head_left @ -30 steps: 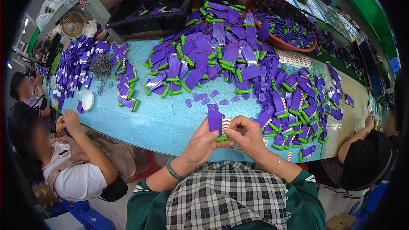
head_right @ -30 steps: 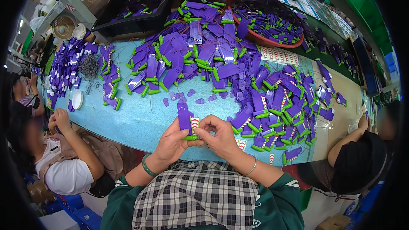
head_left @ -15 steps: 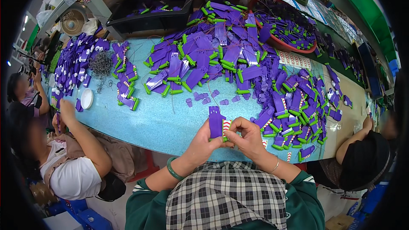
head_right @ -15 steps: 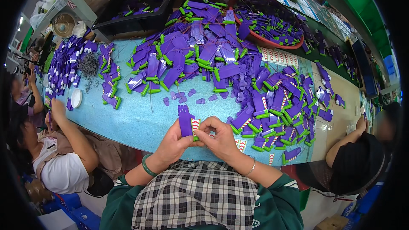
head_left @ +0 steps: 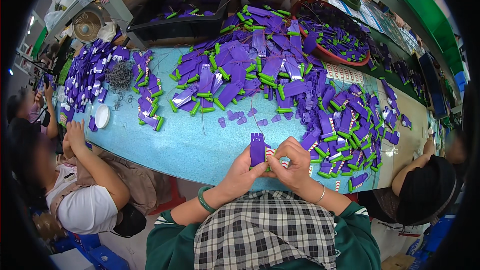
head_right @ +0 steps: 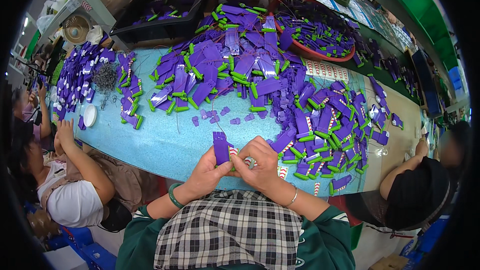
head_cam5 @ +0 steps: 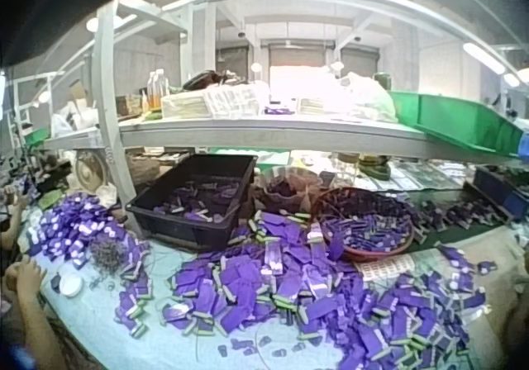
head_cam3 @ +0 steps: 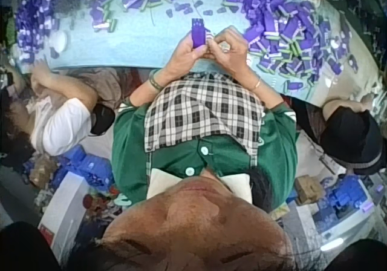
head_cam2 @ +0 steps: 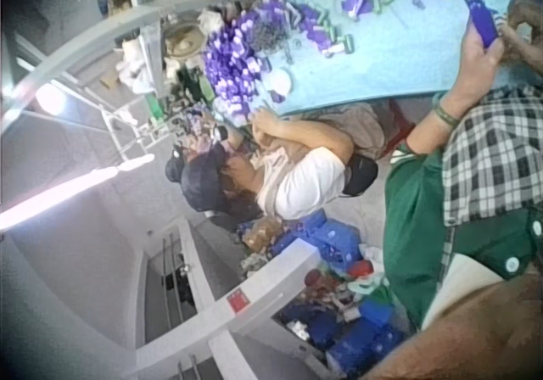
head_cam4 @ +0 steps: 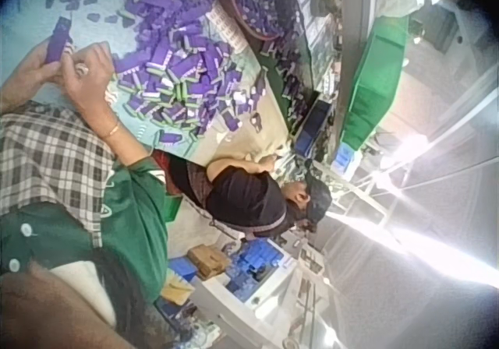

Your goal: The person sits at a table and repeatedly assembles small purple and green plastic components by hand. They pick up a purple piece, attach a green piece, and place the finished unit on the table. The process is continuous and repetitive throughout the video.

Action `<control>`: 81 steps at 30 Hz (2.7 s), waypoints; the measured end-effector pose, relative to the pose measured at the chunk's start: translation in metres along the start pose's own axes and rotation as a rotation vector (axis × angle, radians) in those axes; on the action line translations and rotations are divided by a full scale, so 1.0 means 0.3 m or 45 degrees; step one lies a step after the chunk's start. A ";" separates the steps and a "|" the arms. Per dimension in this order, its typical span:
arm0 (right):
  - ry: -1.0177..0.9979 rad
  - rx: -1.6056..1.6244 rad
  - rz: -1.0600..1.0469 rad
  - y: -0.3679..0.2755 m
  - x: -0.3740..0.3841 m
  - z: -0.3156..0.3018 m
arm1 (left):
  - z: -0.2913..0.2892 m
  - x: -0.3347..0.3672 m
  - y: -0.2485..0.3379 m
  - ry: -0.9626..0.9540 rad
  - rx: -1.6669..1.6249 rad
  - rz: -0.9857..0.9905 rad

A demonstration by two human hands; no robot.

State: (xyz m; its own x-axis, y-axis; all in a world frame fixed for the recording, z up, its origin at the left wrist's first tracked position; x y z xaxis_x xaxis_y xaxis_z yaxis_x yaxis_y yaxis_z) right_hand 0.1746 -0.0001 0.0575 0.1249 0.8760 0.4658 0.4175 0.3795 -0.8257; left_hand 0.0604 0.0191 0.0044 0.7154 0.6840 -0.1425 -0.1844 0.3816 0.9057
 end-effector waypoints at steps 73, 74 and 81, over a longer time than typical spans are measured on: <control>0.155 1.198 0.761 0.266 -0.090 -0.136 | -0.185 0.381 0.223 0.493 2.460 0.710; 0.120 1.193 0.756 0.266 -0.101 -0.128 | -0.183 0.382 0.222 0.529 2.495 0.720; -0.008 1.252 0.702 0.243 -0.100 -0.103 | -0.206 0.368 0.214 0.591 2.441 0.693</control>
State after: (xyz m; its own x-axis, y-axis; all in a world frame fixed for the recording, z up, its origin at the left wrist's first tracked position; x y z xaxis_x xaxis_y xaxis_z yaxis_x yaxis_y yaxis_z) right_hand 0.2291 -0.0079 -0.0070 0.0672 0.9970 -0.0391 -0.5839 0.0075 -0.8118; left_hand 0.0859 0.1574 0.0223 0.5962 0.6701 0.4421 0.7435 -0.6687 0.0108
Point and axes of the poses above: each hand's wrist, its own x-axis towards the middle knuckle, its own z-axis out of the palm, y = z × x, the point moved 8 cm from there along x, towards the middle knuckle, and after that the axes turned 5 degrees about x, right-handed, at the moved point
